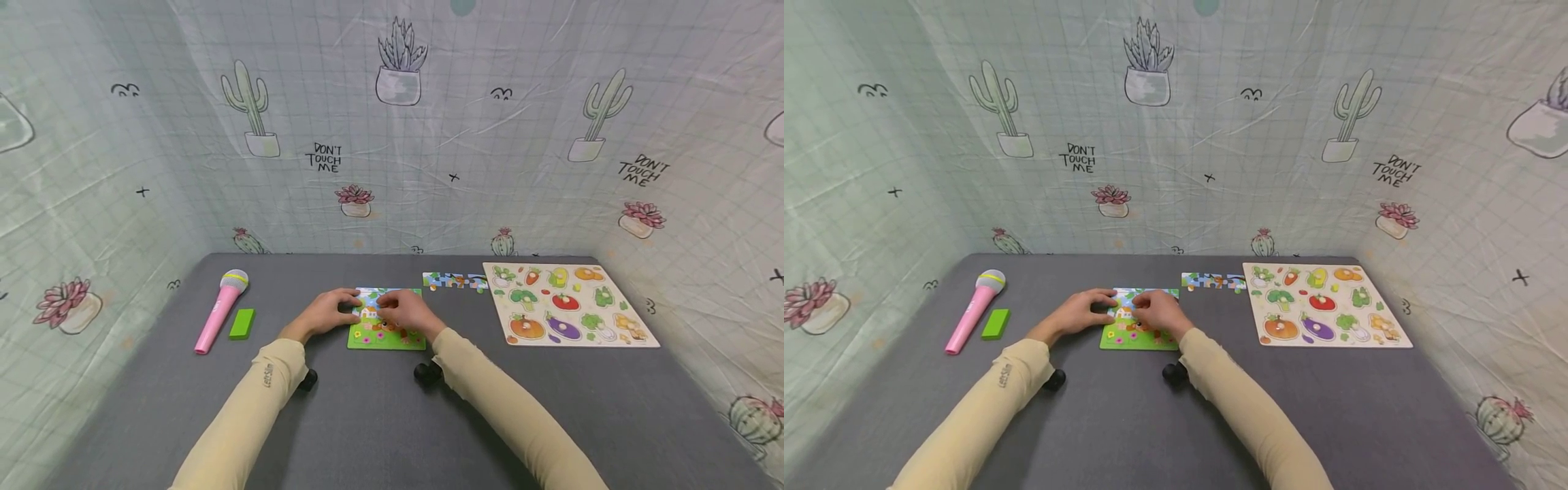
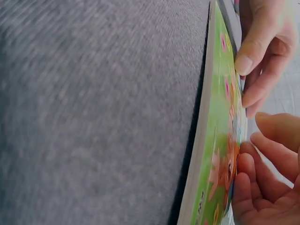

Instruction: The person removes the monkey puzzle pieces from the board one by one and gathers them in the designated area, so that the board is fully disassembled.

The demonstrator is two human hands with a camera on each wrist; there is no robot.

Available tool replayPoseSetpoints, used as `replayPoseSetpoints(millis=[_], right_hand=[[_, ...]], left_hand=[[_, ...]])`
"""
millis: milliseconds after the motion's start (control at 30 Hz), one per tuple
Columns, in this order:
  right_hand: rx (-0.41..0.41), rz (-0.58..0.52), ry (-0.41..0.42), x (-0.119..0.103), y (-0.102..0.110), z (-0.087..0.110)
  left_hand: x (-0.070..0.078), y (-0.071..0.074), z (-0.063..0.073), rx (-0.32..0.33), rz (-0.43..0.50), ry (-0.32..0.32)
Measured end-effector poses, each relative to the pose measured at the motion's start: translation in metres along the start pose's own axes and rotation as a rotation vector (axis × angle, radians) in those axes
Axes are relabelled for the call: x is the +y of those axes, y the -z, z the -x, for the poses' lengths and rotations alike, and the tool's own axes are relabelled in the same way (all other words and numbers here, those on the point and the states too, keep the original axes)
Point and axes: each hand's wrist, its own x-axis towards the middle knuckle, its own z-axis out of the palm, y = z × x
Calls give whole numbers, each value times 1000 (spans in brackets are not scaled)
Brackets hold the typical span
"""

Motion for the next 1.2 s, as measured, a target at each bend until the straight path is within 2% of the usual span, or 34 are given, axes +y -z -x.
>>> replayPoseSetpoints(millis=[433,733,833,1100,1200], right_hand=[[42,181,77,-10,-11,-7],[15,128,3,-16,-11,-5],[12,107,2,-18,-11,-5],[22,158,160,-15,-13,-3],[28,177,178,-14,-14,-2]], left_hand=[[1,-1,0,10,8,2],[3,-1,2,4,12,6],[3,-1,2,0,12,7],[2,0,0,8,-10,-4],[2,0,-1,2,-13,1]])
